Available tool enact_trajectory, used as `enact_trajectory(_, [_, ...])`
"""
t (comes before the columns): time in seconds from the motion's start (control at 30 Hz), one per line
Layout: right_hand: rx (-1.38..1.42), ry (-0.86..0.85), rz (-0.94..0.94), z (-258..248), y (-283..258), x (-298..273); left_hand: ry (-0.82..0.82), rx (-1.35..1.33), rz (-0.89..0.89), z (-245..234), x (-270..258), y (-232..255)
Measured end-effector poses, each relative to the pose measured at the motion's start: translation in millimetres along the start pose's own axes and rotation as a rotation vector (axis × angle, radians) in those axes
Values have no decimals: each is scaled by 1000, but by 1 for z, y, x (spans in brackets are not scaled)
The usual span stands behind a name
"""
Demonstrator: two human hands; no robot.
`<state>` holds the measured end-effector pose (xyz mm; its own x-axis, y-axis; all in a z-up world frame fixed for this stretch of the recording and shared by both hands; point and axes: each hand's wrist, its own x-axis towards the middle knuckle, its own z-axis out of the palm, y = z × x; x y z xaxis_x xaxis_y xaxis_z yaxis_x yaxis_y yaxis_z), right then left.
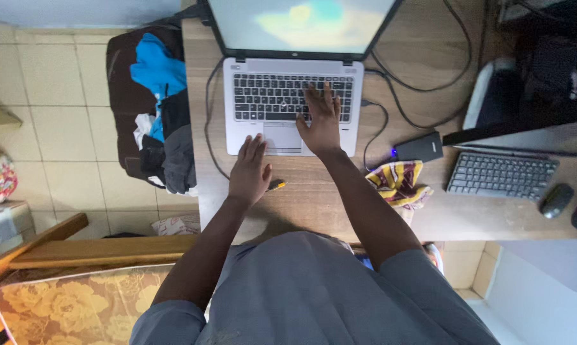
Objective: The person organizes items on a desk by opening drawers, moving objects, and wiping the surface with a cloth. They then take a mug to a sink, rinse it with water, and return it to the desk area.
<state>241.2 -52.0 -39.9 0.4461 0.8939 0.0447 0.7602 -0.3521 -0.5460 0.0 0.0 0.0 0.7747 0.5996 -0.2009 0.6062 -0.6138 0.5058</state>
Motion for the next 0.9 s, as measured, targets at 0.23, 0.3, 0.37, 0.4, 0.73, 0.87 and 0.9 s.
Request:
enact_trajectory(0.23, [-87, 131, 82, -27, 10, -45, 47, 27, 49, 9, 3, -6])
enact_trajectory(0.3, [-113, 90, 72, -28, 15, -41, 31, 47, 37, 12, 6, -5])
enact_trajectory(0.37, [-31, 124, 101, -28, 15, -42, 43, 50, 43, 12, 7, -6])
enact_trajectory(0.4, [10, 138, 108, -30, 16, -43, 52, 51, 40, 13, 7, -6])
enact_trajectory(0.73, [131, 130, 97, -55, -13, -199, 70, 99, 139, 11, 17, -12])
enact_trajectory(0.87, [128, 189, 321, -75, -29, -282, 143, 180, 354, 10, 12, -1])
enact_trajectory(0.9, [116, 210, 381, -80, -29, -298, 175, 205, 403, 14, 5, 2])
